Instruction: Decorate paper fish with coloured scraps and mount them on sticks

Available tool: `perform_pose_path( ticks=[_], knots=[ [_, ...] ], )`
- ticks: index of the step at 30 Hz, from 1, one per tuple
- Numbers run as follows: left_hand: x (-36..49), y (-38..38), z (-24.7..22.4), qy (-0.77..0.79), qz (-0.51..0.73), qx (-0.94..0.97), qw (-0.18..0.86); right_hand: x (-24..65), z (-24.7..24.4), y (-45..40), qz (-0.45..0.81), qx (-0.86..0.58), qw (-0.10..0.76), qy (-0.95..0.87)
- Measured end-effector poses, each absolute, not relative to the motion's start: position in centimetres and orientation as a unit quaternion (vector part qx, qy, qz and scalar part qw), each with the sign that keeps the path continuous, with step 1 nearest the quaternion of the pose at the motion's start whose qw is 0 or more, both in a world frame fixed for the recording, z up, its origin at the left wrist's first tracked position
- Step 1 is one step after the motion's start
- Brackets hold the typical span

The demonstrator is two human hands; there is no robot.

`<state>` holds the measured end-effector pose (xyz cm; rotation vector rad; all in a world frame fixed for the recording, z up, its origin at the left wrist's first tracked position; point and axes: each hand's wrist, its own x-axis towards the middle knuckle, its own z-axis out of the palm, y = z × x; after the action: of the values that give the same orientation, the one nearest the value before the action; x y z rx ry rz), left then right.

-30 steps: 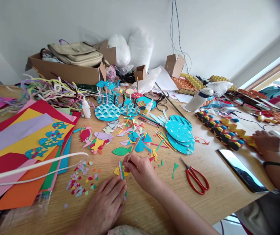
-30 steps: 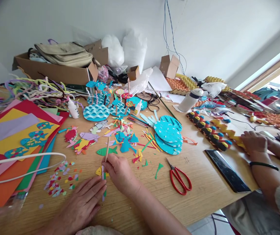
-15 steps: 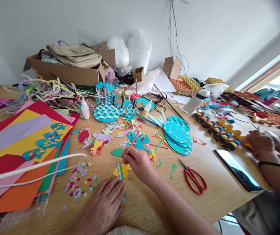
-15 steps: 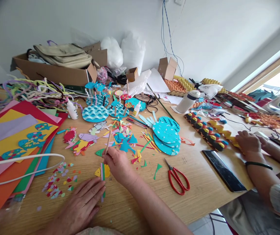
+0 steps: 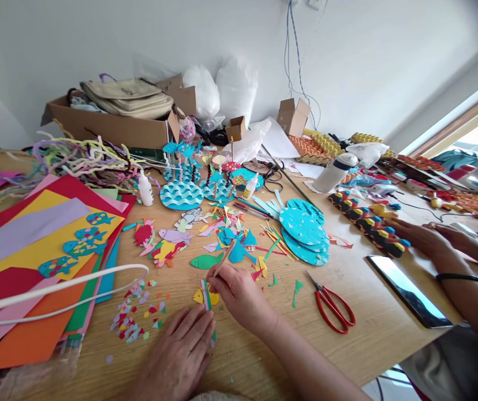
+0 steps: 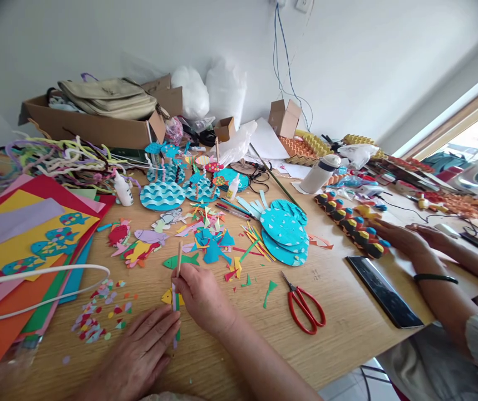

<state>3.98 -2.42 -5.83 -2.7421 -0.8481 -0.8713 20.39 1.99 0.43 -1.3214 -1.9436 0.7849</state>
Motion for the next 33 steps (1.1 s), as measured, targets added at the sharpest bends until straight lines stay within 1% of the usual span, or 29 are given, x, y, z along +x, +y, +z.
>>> perform_pose_path(
  ticks=[6, 14, 20, 29, 33],
  knots=[
    [3.8, -2.4, -5.7, -0.273, -0.271, -0.919, 0.086, 19.9, 0.3, 3.4, 0.303, -0.501, 0.334, -0.738],
    [3.9, -2.3, -5.2, -0.271, -0.277, -0.918, 0.083, 20.4, 0.3, 1.0, 0.300, -0.505, 0.328, -0.740],
    [3.9, -2.2, -5.2, -0.273, -0.275, -0.918, 0.085, 20.3, 0.2, 1.4, 0.303, -0.509, 0.347, -0.727],
    [4.1, -2.8, -6.8, -0.300, -0.303, -0.904, 0.046, 20.7, 0.6, 0.0, 0.292, -0.503, 0.321, -0.748],
    [4.0, -2.7, -6.9, -0.285, -0.298, -0.909, 0.060, 20.8, 1.0, 0.2, 0.293, -0.504, 0.361, -0.728]
  ],
)
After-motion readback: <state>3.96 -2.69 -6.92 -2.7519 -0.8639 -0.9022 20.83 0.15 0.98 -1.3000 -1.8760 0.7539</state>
